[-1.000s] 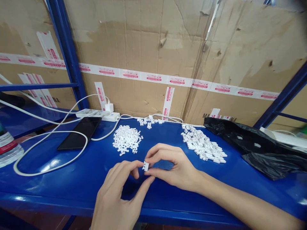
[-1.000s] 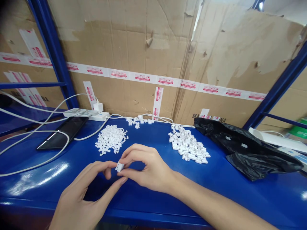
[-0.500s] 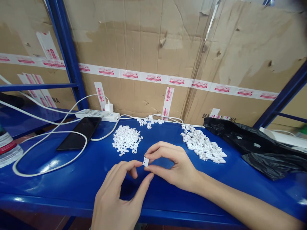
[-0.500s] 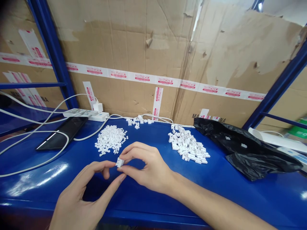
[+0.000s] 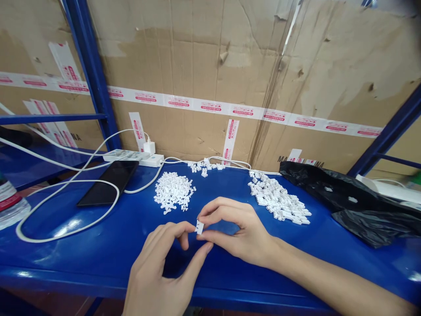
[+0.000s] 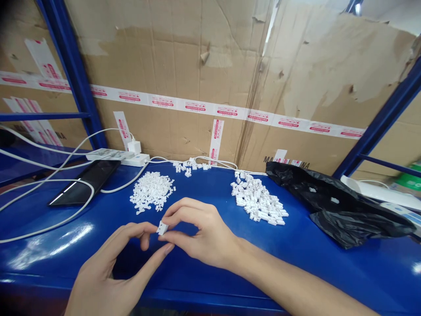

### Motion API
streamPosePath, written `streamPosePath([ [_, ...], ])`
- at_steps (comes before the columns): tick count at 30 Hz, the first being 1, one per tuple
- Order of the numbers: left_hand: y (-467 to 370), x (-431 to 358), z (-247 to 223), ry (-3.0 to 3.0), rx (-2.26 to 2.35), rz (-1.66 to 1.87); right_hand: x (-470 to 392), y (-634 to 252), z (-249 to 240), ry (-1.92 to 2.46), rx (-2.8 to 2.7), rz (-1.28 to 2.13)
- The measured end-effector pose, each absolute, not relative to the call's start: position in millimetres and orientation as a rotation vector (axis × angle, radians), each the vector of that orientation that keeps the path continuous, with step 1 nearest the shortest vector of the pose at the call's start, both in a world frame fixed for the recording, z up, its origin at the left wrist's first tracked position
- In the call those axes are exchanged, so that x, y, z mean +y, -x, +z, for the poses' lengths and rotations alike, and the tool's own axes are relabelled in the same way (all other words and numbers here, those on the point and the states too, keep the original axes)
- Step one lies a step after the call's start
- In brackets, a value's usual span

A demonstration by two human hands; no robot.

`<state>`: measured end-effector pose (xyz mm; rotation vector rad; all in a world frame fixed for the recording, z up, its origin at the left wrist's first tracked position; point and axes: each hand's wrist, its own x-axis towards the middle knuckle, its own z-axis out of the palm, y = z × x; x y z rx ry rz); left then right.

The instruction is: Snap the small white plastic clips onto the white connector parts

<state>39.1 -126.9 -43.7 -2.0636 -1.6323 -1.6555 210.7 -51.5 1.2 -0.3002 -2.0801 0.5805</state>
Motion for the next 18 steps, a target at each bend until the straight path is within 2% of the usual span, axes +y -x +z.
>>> streamPosePath([
  [18,-41.1,-125.7,-44.7,2.049,-1.62,-1.68,-53.3,-210.2,3.3,0.275,-2.093,0.535],
])
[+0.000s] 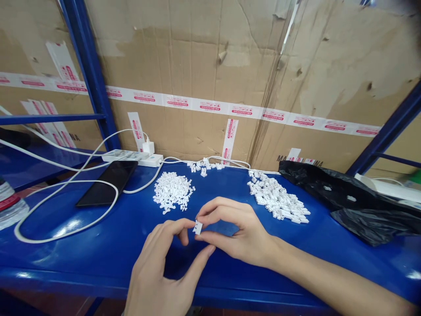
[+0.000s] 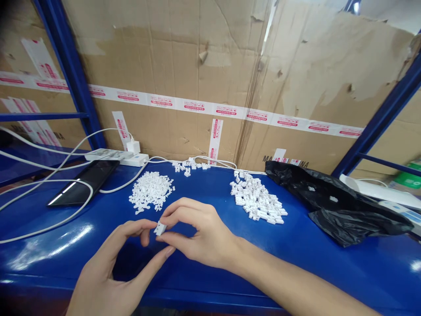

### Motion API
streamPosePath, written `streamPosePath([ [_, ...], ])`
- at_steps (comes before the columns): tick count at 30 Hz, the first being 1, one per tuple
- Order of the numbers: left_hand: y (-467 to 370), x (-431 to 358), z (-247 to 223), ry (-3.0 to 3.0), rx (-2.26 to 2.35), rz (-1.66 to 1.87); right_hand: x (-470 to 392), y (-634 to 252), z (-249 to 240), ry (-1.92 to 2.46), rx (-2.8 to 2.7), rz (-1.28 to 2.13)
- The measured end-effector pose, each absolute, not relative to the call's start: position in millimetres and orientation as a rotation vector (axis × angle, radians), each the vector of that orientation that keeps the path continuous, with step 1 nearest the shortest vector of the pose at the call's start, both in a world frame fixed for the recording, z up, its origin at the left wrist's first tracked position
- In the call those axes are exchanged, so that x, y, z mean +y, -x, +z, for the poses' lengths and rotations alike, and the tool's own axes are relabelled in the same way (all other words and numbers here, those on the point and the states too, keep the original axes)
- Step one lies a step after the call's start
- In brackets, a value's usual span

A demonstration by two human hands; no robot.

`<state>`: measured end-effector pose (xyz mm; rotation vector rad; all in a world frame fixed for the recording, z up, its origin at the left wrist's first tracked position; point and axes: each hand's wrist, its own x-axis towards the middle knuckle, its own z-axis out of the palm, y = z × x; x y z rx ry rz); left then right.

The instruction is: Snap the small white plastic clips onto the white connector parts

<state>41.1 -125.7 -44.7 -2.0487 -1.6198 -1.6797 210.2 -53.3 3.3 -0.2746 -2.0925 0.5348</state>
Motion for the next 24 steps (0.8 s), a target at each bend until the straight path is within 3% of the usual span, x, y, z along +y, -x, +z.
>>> streamPosePath([
  [8,-41.9,-125.7,-45.3,2.043,-1.622,-1.656,-51.6,-210.5,0.8,0.321,-2.108,0.539],
  [18,-46.4,-128.1,-41.7,1.973,-1.727,-1.615,-18.1,-230.9,-8.6,0.862,-2.235,0.16],
  [24,-44.1,-128.6,-41.4,2.006,-1.72,-1.617,-19.0,-230.1,-3.2,0.992,-2.304,0.182],
])
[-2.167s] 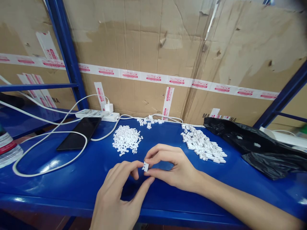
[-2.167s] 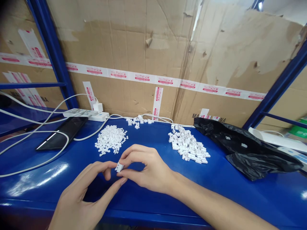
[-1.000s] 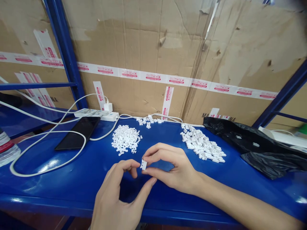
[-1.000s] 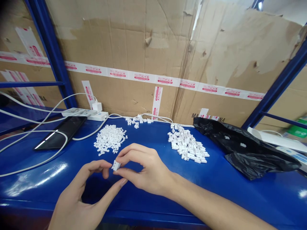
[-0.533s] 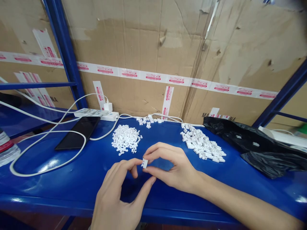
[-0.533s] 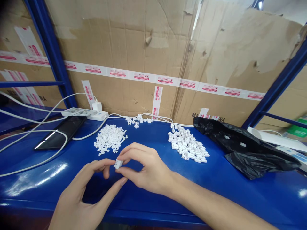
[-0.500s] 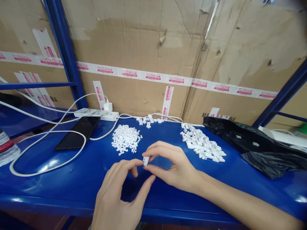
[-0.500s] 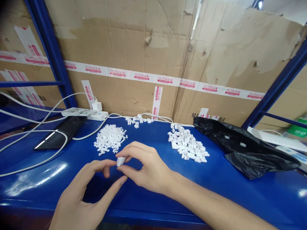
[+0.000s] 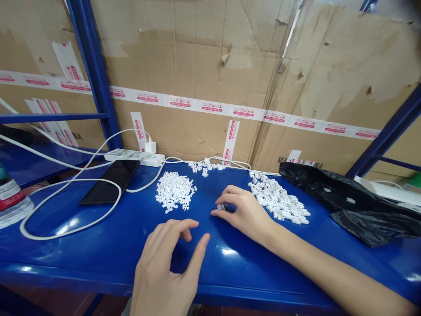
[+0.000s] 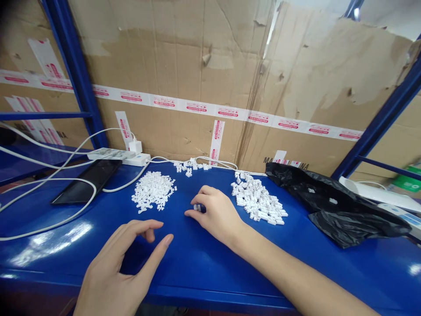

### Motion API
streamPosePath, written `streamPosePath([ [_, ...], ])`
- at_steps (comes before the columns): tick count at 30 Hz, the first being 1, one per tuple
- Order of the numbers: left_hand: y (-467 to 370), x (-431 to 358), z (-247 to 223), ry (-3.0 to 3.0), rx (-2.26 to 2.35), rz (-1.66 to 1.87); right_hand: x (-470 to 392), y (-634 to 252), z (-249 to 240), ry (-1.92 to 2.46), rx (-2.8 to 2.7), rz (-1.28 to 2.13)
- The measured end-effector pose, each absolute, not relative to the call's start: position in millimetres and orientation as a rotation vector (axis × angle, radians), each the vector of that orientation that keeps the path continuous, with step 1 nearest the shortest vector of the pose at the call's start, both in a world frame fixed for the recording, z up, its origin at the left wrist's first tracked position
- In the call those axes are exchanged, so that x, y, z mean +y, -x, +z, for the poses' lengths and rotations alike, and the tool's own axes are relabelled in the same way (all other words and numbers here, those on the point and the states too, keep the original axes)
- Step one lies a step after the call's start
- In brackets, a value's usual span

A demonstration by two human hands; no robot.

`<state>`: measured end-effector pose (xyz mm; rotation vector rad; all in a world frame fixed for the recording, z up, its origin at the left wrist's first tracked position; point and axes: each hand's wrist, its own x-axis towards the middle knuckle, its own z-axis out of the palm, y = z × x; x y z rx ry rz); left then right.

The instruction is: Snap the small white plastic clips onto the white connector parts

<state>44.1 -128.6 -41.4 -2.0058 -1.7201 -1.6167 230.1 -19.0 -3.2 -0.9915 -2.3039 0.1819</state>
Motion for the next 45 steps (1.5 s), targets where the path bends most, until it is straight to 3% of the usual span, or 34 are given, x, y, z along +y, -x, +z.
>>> streamPosePath([
  [6,-44.0,-128.8,-40.6,2.01,-1.719,-1.632,-31.1,-226.1,3.7,0.892,-2.296,0.144],
  [17,-42.7,-127.9,-41.3,2.045,-1.66,-1.623,-38.9,-223.5,3.7,1.129,-2.35,0.24],
  [28,-43.6,-128.4,-40.4,2.032,-1.669,-1.669,-21.6,-231.3,-7.5,1.222,-2.357,-0.01],
  [35,-44.5,-129.5,-40.6,2.032,-1.718,-1.668,17.5,-270.7,7.9,1.809,-2.173,-0.476],
  [45,-43.6,-131.3,-40.1,2.03,-1.744,-1.677,55.9,-300.2,-2.4,1.84,-2.135,-0.322],
])
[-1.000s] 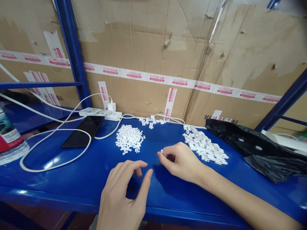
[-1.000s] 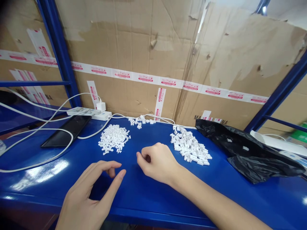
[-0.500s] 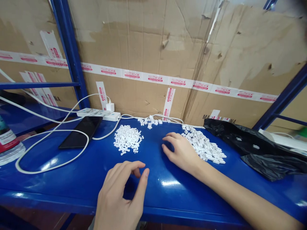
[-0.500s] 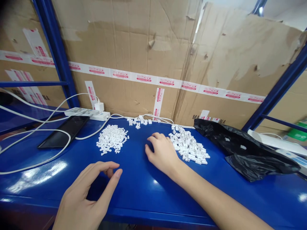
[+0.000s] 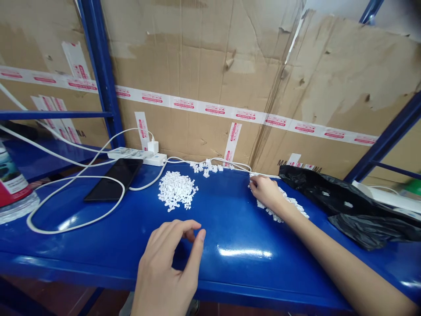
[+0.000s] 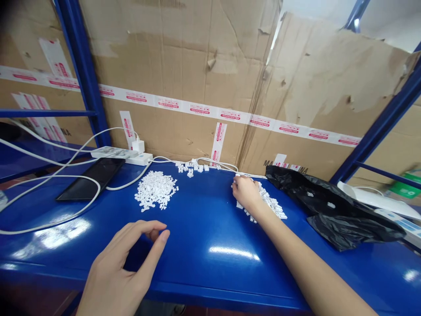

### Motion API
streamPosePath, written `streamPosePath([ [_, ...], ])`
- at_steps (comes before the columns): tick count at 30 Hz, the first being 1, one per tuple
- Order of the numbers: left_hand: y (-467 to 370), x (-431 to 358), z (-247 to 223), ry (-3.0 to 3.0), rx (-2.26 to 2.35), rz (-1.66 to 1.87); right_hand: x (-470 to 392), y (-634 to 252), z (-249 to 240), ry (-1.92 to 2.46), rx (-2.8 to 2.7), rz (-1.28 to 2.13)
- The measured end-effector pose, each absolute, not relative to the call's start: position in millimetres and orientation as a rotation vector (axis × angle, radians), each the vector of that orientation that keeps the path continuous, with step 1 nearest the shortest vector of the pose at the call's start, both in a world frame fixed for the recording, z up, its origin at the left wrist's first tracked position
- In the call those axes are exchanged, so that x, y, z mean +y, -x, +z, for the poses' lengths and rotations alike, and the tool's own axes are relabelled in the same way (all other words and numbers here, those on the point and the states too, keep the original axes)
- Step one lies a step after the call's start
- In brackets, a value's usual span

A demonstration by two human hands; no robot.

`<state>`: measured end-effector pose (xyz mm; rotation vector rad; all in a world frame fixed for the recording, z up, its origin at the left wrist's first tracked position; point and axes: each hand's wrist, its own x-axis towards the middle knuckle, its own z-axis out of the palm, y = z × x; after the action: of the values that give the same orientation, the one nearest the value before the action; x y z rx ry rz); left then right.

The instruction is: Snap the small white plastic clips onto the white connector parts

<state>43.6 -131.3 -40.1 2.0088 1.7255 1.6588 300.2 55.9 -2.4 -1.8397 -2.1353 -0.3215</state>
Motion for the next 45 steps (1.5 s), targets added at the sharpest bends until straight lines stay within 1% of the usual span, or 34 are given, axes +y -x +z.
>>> streamPosePath([
  [7,-43.7,-130.4,-39.8,-2.013,1.724,1.655,53.6,-291.8,-3.0,1.545,-2.194,-0.22],
  [12,-43.6,-131.0,-39.9,-2.04,1.704,1.665,32.4,-270.6,3.0,1.25,-2.283,-0.152],
  [13,-43.5,-131.0,-40.0,-2.046,1.701,1.671,25.2,-263.5,3.6,1.154,-2.314,-0.102],
  [16,-42.8,-129.8,-40.5,-2.065,1.71,1.664,3.2,-240.8,2.2,0.762,-2.371,0.205],
  [18,-42.5,-128.0,-41.2,-2.096,1.73,1.65,-7.6,-229.3,-0.4,0.626,-2.395,0.345],
  [21,-42.9,-125.1,-43.7,-2.196,1.795,1.612,-14.7,-222.7,-4.1,0.602,-2.41,0.39],
  [27,-46.5,-123.0,-50.5,-2.403,1.972,1.434,-14.7,-224.1,-5.1,0.685,-2.567,0.303],
  [33,-47.5,-123.1,-50.2,-2.444,1.873,1.441,-20.4,-214.7,-0.1,0.442,-2.736,0.368],
  [36,-48.3,-124.3,-47.8,-2.436,1.849,1.484,-21.9,-213.9,-0.4,0.393,-2.786,0.343],
  [42,-48.7,-126.0,-46.9,-2.405,1.865,1.459,-14.7,-218.8,-7.4,0.386,-2.562,0.151],
  [45,-46.7,-126.1,-48.5,-2.374,1.865,1.469,-13.5,-219.5,-8.9,0.522,-2.462,0.131],
])
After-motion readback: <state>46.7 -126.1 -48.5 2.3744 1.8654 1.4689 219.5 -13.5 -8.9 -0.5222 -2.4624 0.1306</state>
